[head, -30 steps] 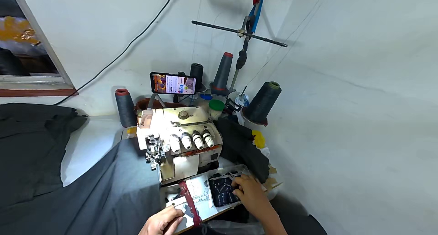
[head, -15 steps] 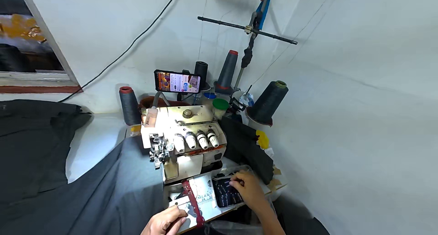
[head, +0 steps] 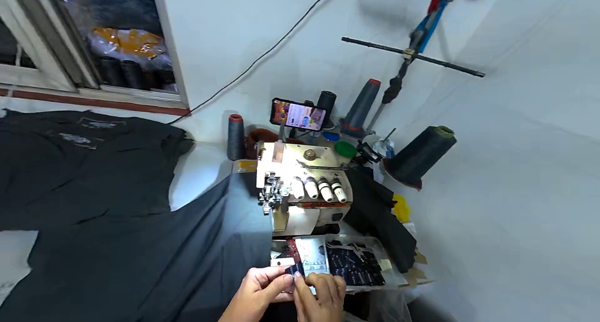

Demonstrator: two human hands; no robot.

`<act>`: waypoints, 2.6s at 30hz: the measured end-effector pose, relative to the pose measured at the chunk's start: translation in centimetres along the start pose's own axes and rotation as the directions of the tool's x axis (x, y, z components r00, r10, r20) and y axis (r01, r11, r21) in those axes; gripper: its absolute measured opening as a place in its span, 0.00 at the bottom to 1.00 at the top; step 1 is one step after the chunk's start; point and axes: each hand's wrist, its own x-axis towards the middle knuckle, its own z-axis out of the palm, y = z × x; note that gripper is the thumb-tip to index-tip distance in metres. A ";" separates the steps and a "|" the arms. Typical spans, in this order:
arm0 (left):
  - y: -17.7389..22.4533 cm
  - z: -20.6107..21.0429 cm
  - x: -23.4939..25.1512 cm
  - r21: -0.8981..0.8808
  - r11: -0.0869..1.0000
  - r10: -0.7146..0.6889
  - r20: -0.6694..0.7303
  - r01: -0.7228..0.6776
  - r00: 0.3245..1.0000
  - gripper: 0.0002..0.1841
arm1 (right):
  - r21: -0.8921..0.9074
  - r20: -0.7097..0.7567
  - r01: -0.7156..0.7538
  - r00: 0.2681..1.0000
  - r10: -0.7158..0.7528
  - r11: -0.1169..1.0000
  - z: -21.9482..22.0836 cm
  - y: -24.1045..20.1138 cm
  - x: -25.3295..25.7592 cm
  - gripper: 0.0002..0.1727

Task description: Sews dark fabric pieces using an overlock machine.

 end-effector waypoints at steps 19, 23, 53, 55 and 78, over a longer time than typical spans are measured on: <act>0.5 -2.8 -4.0 -0.080 0.996 -0.048 -0.110 0.040 0.993 0.07 | 0.638 0.694 -0.737 0.427 0.579 -0.222 0.3 -5.0 1.6 0.05; -1.0 -2.0 -4.0 -0.059 0.995 0.061 -0.235 -0.077 0.970 0.04 | 0.612 0.739 -0.668 0.291 0.608 -0.424 0.3 -6.8 1.5 0.07; -0.5 -3.2 -4.2 0.500 0.857 0.271 -0.237 -0.122 0.933 0.10 | 0.559 0.732 -0.822 0.427 0.531 -0.109 -0.4 -5.0 1.9 0.04; -0.4 -3.0 -4.2 0.403 0.910 0.205 -0.245 -0.093 0.948 0.10 | 0.575 0.717 -0.814 0.454 0.529 -0.080 -0.4 -5.2 1.8 0.04; 0.0 -2.5 -4.0 0.217 0.971 0.164 -0.294 -0.102 0.941 0.05 | 0.608 0.708 -0.788 0.487 0.512 -0.091 -0.1 -5.3 1.6 0.06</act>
